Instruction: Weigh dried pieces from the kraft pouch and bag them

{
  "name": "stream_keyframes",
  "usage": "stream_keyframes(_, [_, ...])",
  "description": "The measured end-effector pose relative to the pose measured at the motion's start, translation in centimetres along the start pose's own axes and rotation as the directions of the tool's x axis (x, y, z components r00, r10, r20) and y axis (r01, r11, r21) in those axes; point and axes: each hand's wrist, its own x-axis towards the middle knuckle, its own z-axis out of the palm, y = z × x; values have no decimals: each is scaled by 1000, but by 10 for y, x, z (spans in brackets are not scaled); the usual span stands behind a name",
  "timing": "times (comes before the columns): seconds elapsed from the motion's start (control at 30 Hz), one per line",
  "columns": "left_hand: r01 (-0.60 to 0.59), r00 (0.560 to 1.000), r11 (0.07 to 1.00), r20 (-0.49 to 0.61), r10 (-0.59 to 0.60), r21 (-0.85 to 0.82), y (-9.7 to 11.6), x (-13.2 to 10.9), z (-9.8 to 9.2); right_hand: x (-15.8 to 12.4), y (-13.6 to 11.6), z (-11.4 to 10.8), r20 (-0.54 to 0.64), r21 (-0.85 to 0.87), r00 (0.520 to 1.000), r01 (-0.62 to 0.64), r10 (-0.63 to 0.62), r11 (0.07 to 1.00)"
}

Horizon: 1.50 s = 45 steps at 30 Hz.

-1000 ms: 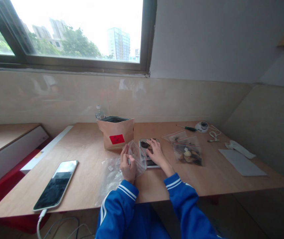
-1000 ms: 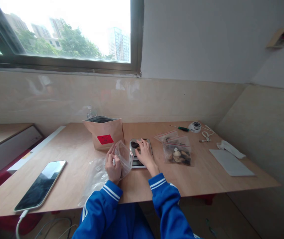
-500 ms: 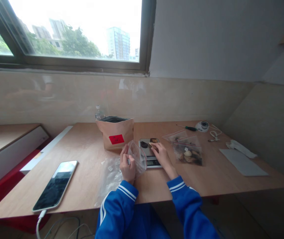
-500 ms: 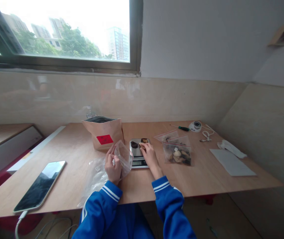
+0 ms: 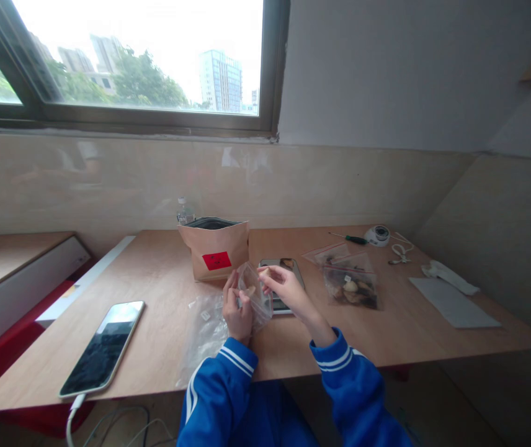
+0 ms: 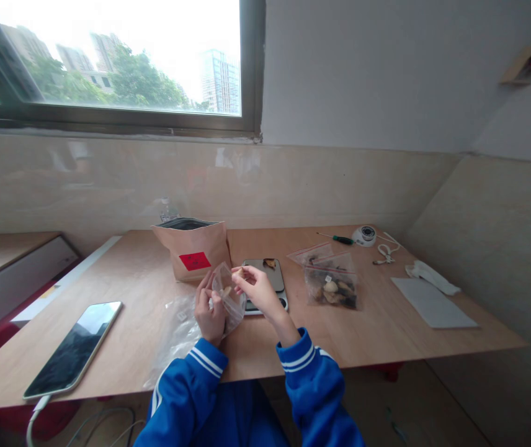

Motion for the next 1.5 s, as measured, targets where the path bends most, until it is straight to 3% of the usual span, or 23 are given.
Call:
stream_keyframes(0.23, [-8,1000,1000,-9,8,-4,0,0,0,-4,8,11,-8,-242,999,42,-45,969])
stream_keyframes(0.33, [-3,1000,1000,-17,3,-9,0,0,0,-1,6,7,-12,-403,983,162,-182,901])
stream_keyframes(0.4, [3,1000,1000,-10,-3,-16,1,0,0,7,14,-5,-96,-550,938,229,-333,803])
stream_keyframes(0.5, [13,1000,1000,-5,-13,-27,3,1,0,27,43,-31,-174,-733,876,189,-449,654])
stream_keyframes(0.6, [14,1000,1000,-3,-14,-19,4,1,0,45,74,-57,-128,-829,908,123,-399,546])
stream_keyframes(0.7, [16,1000,1000,3,-16,-3,3,1,0,53,90,-74,-106,-864,930,90,-352,496])
stream_keyframes(0.87, [38,999,999,5,-38,-2,3,1,-1,47,85,-78,-131,-874,926,61,-354,482])
stream_keyframes(1.1, [34,999,999,-6,-34,22,6,3,-2,35,62,-56,-104,-900,945,43,-309,434])
stream_keyframes(1.33, [47,999,998,5,-47,33,4,2,-2,32,68,-55,-91,-922,953,28,-288,386])
stream_keyframes(1.43, [49,999,998,6,-49,30,5,2,-2,30,65,-56,-152,-901,934,4,-324,434])
stream_keyframes(1.5, [52,999,998,9,-52,27,5,2,-2,27,53,-50,-208,-837,908,26,-363,546])
